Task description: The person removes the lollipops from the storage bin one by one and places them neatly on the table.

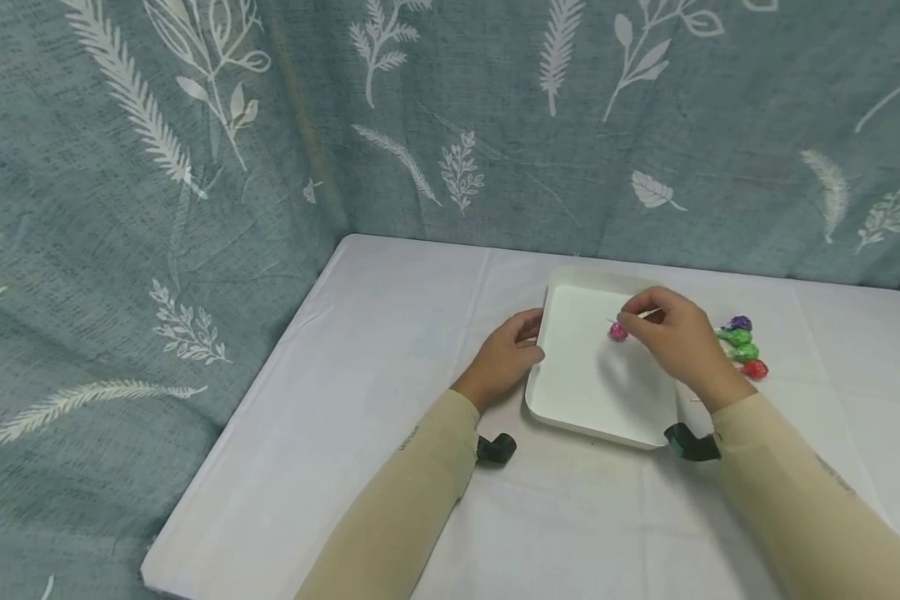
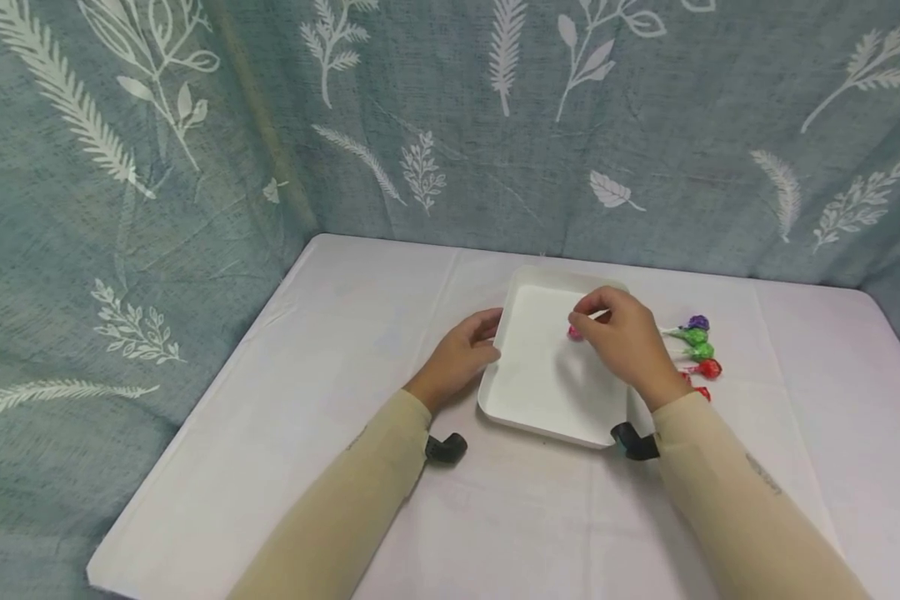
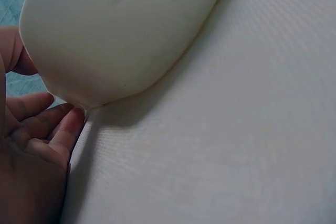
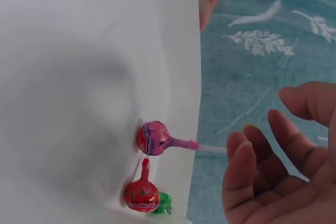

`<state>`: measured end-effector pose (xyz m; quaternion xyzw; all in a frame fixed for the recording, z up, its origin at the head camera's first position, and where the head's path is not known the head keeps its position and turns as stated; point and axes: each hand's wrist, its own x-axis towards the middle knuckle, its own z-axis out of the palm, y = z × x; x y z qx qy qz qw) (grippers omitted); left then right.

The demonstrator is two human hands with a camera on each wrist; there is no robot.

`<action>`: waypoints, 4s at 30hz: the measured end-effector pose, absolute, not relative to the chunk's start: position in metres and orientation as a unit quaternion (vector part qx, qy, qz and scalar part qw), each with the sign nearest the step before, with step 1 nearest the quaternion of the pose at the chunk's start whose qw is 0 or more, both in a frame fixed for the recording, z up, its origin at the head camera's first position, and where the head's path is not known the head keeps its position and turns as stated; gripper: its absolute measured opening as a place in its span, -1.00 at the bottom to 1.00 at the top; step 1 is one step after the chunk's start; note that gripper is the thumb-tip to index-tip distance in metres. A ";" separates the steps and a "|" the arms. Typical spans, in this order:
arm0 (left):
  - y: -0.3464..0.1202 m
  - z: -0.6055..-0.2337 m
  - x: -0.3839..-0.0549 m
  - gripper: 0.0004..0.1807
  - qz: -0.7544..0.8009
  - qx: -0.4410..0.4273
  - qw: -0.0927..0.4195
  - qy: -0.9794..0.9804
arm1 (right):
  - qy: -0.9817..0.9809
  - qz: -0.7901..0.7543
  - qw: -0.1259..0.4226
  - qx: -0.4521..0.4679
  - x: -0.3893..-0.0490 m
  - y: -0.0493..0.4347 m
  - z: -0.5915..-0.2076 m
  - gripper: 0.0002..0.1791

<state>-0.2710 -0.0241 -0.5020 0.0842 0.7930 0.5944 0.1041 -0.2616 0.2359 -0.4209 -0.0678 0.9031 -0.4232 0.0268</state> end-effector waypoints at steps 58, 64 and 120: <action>-0.023 -0.501 -0.270 -0.26 0.593 0.092 0.102 0.794 | 0.903 -0.419 0.017 -0.097 -0.290 0.228 -0.452 -0.75; -0.022 -0.501 -0.269 -0.27 0.592 0.094 0.100 0.794 | 0.891 -0.452 -0.005 -0.051 -0.281 0.240 -0.440 -0.66; -0.021 -0.501 -0.268 -0.28 0.587 0.081 0.096 0.800 | 0.851 -0.514 -0.046 0.096 -0.187 0.344 -0.455 -0.76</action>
